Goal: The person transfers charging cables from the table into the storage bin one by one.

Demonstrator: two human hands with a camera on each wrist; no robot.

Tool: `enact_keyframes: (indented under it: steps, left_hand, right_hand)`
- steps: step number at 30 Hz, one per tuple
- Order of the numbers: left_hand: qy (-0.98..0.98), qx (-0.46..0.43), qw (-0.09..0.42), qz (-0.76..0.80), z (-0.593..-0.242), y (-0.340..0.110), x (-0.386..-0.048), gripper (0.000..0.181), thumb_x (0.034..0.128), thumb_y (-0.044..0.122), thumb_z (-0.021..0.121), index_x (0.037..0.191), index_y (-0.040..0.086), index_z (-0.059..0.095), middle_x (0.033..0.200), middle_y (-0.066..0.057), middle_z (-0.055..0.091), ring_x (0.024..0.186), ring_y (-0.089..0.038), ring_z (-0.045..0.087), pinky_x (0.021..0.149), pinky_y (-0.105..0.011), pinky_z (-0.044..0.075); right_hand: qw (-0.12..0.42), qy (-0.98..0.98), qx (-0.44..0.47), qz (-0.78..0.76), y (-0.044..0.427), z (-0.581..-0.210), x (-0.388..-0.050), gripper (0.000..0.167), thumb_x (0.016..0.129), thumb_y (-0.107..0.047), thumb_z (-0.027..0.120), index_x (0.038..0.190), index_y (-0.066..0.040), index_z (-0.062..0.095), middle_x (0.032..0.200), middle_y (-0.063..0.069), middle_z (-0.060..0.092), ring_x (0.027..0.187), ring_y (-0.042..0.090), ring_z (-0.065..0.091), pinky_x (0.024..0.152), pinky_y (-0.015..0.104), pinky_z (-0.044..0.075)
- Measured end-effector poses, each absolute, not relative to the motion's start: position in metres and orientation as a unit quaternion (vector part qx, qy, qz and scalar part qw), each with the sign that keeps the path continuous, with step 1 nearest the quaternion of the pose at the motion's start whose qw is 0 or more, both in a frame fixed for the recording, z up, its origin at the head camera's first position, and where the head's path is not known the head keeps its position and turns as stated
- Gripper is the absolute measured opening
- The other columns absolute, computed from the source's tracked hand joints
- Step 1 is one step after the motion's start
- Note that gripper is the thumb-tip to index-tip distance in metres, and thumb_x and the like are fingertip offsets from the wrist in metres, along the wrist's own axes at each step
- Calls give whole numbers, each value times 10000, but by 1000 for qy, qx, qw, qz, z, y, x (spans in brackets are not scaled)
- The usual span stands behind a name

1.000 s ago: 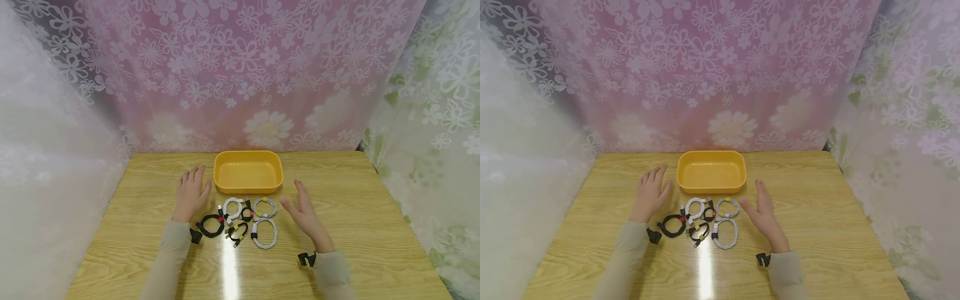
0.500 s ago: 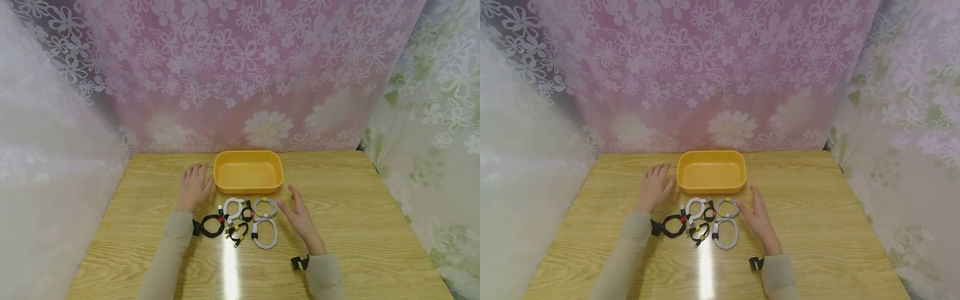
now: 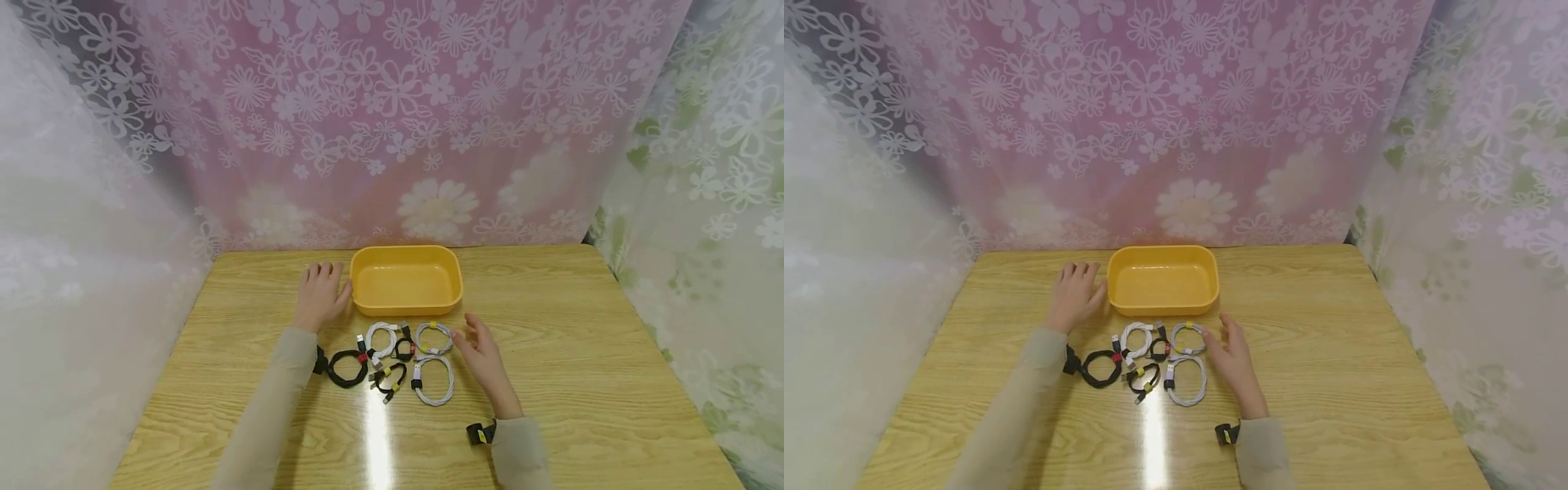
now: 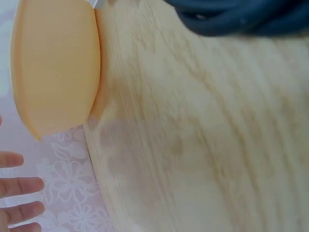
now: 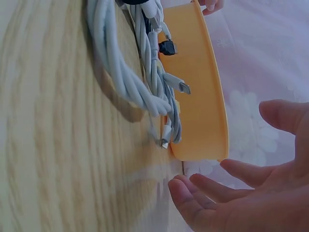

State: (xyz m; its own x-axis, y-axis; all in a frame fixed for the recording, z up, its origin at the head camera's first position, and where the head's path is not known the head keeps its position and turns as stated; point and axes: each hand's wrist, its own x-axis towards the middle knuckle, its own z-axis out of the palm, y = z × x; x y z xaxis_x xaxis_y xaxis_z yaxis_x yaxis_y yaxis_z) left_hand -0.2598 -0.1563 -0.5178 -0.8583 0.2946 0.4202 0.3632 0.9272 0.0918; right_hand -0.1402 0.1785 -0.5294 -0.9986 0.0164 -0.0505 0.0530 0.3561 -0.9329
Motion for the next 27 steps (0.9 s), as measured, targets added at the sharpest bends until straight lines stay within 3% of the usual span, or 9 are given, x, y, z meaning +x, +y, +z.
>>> enact_keyframes:
  steps: [5, 12, 16, 27]
  left_hand:
    - [-967, -164, 181, -69, -518, -153, -266, 387, 997, 391, 482, 1130, 35, 557, 1028, -169, 547, 948, -389, 475, 827, -502, 387]
    - [-981, -142, 116, -69, -520, -149, -273, 571, 990, 494, 431, 1234, -16, 509, 1195, -214, 508, 1093, -424, 446, 896, -529, 369]
    - [-983, -147, 94, -60, -521, -144, -277, 608, 989, 529, 391, 1230, -16, 508, 1207, -210, 493, 1115, -411, 433, 920, -525, 356]
    - [-977, -168, 117, -57, -525, -141, -279, 265, 942, 268, 521, 1024, 15, 534, 1016, -169, 501, 920, -363, 421, 811, -472, 341]
  right_hand:
    - [20, 823, 39, -566, 178, -536, -143, 616, 997, -260, 598, 1477, 44, 359, 1479, 292, 380, 1299, 466, 436, 1053, 558, 366]
    - [19, 838, 52, -543, 175, -541, -149, 581, 996, -237, 586, 1453, 63, 387, 1415, 304, 442, 1246, 437, 490, 1018, 544, 401]
    - [15, 845, 52, -532, 173, -542, -153, 545, 990, -207, 589, 1419, 86, 424, 1358, 308, 491, 1187, 414, 521, 993, 528, 414]
    - [-4, 866, 22, -499, 167, -545, -159, 500, 940, -161, 626, 1319, 142, 505, 1187, 296, 564, 1021, 373, 570, 877, 470, 467]
